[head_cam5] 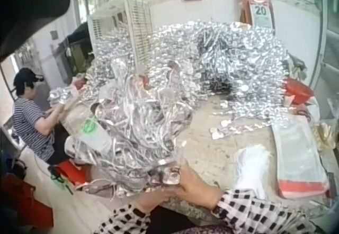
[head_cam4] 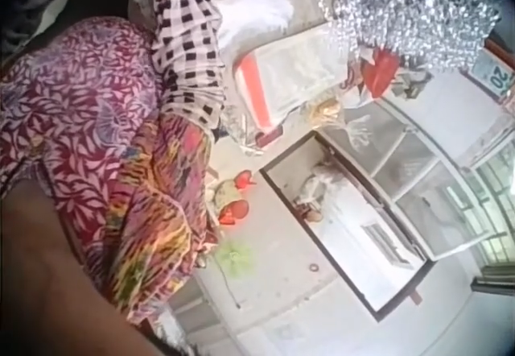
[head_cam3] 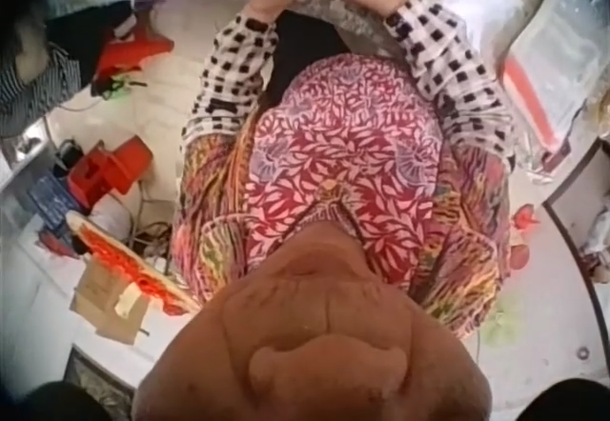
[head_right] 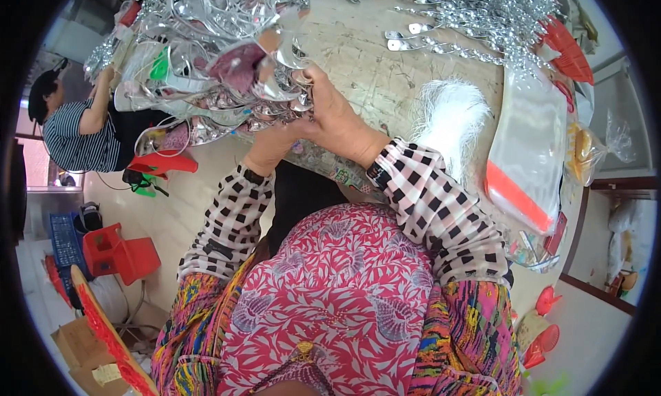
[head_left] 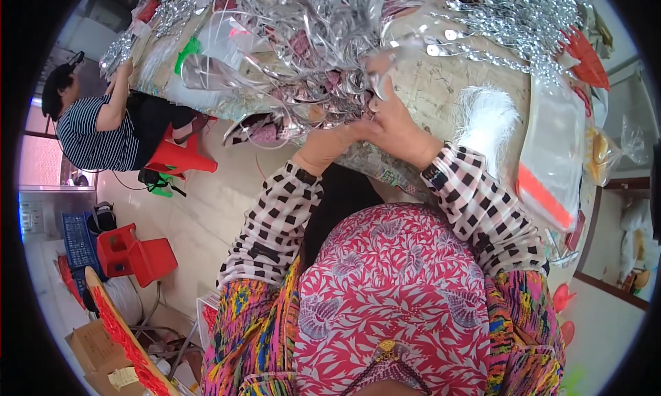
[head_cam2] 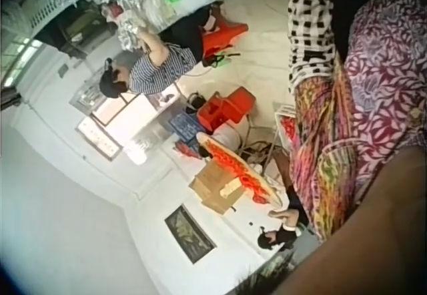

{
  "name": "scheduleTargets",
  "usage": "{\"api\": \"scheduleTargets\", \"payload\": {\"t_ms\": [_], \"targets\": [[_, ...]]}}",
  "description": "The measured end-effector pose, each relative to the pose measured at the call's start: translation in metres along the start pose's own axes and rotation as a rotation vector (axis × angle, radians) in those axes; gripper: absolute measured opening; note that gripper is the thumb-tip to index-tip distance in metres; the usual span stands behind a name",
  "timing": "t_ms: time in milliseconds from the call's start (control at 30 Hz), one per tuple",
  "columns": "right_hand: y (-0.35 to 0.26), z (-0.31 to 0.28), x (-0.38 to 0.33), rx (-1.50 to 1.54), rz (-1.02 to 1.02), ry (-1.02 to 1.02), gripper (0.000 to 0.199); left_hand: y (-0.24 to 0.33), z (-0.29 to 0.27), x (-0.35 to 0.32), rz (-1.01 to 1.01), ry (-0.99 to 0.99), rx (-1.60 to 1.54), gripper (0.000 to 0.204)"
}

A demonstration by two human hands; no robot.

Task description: Packaging and sorting silver decorative chains into clear plastic bags at a workshop table.

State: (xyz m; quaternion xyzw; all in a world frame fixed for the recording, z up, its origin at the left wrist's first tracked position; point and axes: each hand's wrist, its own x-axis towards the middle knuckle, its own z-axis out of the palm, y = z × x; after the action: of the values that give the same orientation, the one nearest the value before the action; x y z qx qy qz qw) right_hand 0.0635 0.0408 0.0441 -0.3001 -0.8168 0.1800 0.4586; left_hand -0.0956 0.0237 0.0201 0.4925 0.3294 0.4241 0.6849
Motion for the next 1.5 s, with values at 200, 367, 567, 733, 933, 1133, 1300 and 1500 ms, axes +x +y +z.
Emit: {"api": "scheduleTargets", "payload": {"t_ms": [200, 367, 567, 733, 933, 1133, 1300, 1500], "targets": [[0.012, 0.014, -0.009, 0.089, 0.154, 0.042, 0.084, 0.012, 0.022, 0.005, -0.094, 0.248, 0.173, 0.034], [0.019, 0.025, -0.017, 0.189, 0.241, 0.01, 0.082, 0.0, 0.014, 0.013, 0.216, 0.233, 0.135, 0.041], [0.019, 0.024, -0.017, 0.179, 0.524, -0.18, 0.063, 0.003, 0.009, 0.02, 0.107, 0.148, 0.063, 0.035], [0.026, 0.024, -0.042, 0.512, 0.868, -0.522, 0.053, -0.035, -0.005, 0.012, -0.493, 0.081, -0.122, 0.031], [0.02, 0.022, -0.051, 0.833, 1.245, -0.72, 0.057, -0.049, -0.009, 0.007, -0.637, -0.027, -0.204, 0.028], [0.019, 0.026, -0.064, 0.765, 0.962, -0.643, 0.056, -0.052, -0.002, 0.001, -0.627, -0.003, -0.159, 0.032], [0.016, 0.028, -0.059, 0.816, 0.965, -0.584, 0.052, -0.044, -0.006, -0.003, -0.605, -0.036, -0.239, 0.029], [0.021, 0.042, -0.066, 0.833, 0.922, -0.39, 0.074, -0.051, -0.012, -0.008, -0.522, 0.003, -0.397, 0.036]]}}
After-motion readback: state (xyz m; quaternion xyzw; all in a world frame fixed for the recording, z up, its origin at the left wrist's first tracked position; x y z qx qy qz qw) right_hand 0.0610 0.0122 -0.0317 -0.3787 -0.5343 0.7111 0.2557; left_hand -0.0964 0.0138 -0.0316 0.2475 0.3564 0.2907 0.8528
